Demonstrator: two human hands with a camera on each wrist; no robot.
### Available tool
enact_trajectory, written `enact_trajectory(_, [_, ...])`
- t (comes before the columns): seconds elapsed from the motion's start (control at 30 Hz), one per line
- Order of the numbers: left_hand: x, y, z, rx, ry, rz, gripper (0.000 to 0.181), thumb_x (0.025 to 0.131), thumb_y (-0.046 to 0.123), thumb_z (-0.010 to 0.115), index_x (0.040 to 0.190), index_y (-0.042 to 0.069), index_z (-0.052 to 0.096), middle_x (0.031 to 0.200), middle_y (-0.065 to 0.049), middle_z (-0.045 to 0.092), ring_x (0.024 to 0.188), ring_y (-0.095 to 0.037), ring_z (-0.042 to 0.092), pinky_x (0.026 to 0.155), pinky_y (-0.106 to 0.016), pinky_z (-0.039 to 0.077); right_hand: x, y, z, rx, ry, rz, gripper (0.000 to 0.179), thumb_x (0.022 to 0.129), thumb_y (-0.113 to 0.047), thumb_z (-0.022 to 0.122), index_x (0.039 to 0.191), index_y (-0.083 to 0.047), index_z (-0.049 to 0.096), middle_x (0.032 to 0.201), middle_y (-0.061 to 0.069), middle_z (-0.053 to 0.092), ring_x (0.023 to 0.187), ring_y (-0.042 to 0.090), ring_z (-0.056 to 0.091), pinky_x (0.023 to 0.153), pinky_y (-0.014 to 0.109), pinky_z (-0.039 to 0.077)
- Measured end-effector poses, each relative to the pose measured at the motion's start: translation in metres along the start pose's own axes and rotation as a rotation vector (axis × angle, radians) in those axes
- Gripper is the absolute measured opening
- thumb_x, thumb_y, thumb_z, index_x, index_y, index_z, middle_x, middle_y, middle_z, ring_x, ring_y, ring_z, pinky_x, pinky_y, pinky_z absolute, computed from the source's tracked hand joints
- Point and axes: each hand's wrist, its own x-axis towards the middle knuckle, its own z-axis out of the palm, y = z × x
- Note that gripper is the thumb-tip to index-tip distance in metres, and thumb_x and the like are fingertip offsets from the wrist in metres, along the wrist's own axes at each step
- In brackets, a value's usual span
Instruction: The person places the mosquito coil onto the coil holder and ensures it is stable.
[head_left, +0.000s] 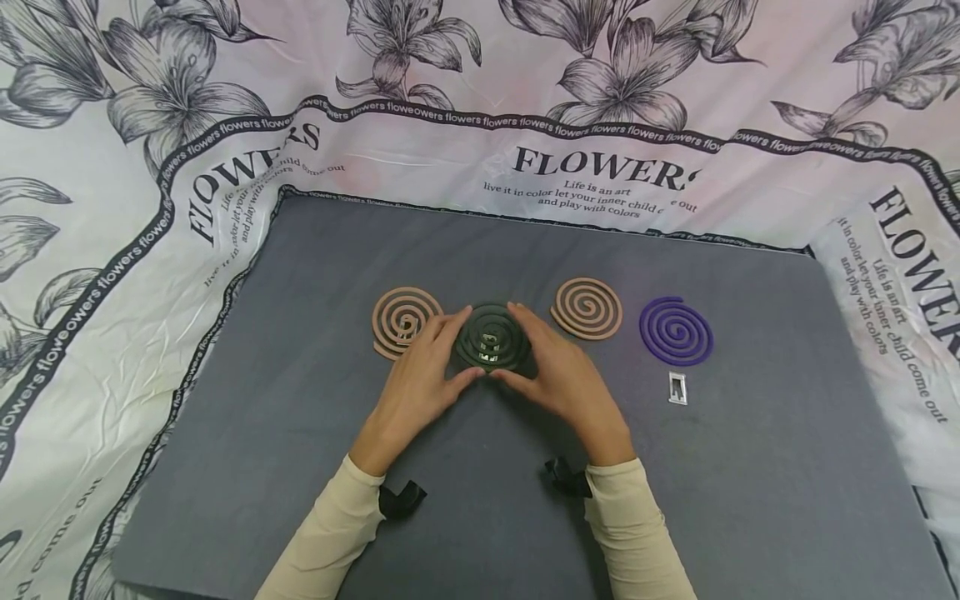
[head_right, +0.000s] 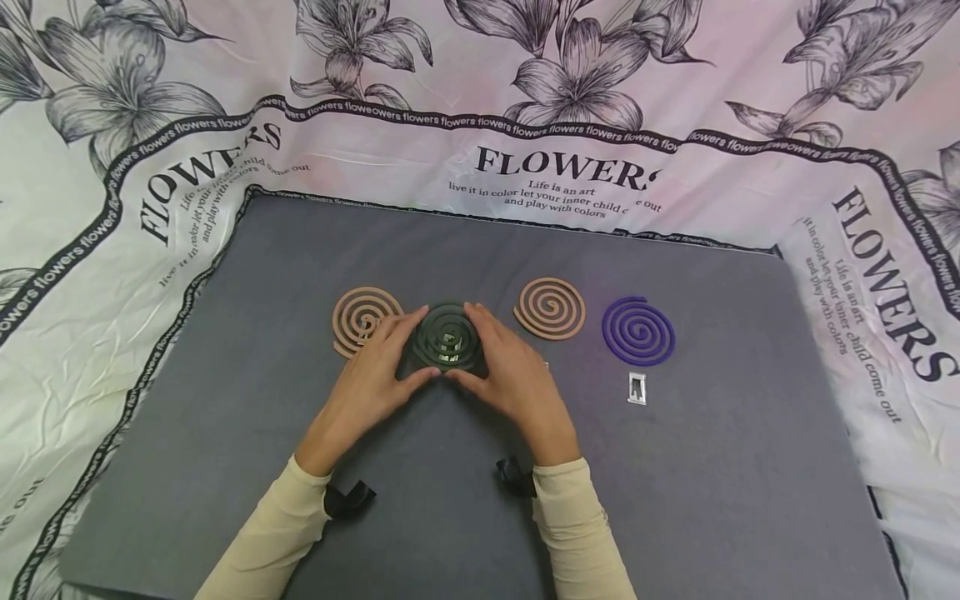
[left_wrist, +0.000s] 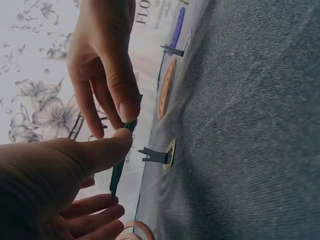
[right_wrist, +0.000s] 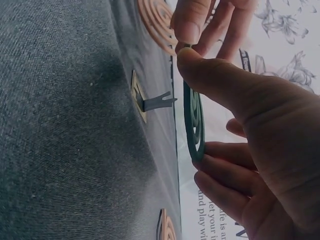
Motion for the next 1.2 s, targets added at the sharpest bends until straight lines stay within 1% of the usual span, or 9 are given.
enact_trajectory(0.27, [-0.004, -0.003, 0.006, 0.02, -0.014, -0.036, 0.087, 0.09, 0.033, 0.088, 0.162, 0.011, 0.045, 0.145, -0.014, 0.057, 0.127, -0.032, 0.062, 0.1, -0.051, 0.056, -0.001, 0.002, 0.004, 0.015, -0.055, 0.028, 0.097, 0.087, -0.04, 0.09, 0.164, -0.011, 0.039, 0.163, 0.013, 0.047, 0.141, 0.036, 0.056, 0.114, 0.054, 0.047])
enact_trajectory(0.57, [-0.006, -0.006, 0.01, 0.033, -0.029, -0.046, 0.087, 0.091, 0.036, 0.086, 0.163, 0.012, 0.043, 0.147, -0.013, 0.055, 0.129, -0.032, 0.061, 0.1, -0.051, 0.056, -0.001, 0.006, 0.008, 0.021, -0.068, 0.03, 0.096, 0.088, -0.038, 0.09, 0.164, -0.011, 0.039, 0.163, 0.014, 0.047, 0.14, 0.036, 0.056, 0.114, 0.054, 0.047])
enact_trajectory(0.83, [-0.005, -0.005, 0.011, 0.027, -0.04, -0.059, 0.086, 0.092, 0.037, 0.085, 0.163, 0.012, 0.042, 0.148, -0.013, 0.055, 0.128, -0.031, 0.062, 0.101, -0.051, 0.056, -0.001, 0.006, 0.007, 0.021, -0.088, 0.049, 0.094, 0.088, -0.038, 0.089, 0.164, -0.012, 0.039, 0.164, 0.015, 0.046, 0.143, 0.036, 0.054, 0.115, 0.055, 0.046])
enact_trajectory(1.03, [-0.006, -0.005, 0.012, 0.053, -0.05, -0.083, 0.088, 0.091, 0.038, 0.086, 0.163, 0.011, 0.042, 0.146, -0.014, 0.055, 0.125, -0.032, 0.064, 0.097, -0.051, 0.058, 0.0, 0.007, 0.009, 0.023, -0.111, 0.045, 0.095, 0.089, -0.037, 0.088, 0.165, -0.012, 0.038, 0.165, 0.015, 0.044, 0.144, 0.035, 0.052, 0.116, 0.055, 0.045])
enact_trajectory(1.2, [-0.007, -0.004, 0.011, 0.079, -0.042, -0.092, 0.09, 0.091, 0.04, 0.086, 0.163, 0.01, 0.042, 0.145, -0.014, 0.056, 0.122, -0.033, 0.065, 0.092, -0.052, 0.059, 0.002, 0.008, 0.009, 0.034, -0.121, 0.027, 0.094, 0.089, -0.035, 0.089, 0.165, -0.011, 0.038, 0.166, 0.014, 0.042, 0.147, 0.033, 0.049, 0.118, 0.053, 0.043])
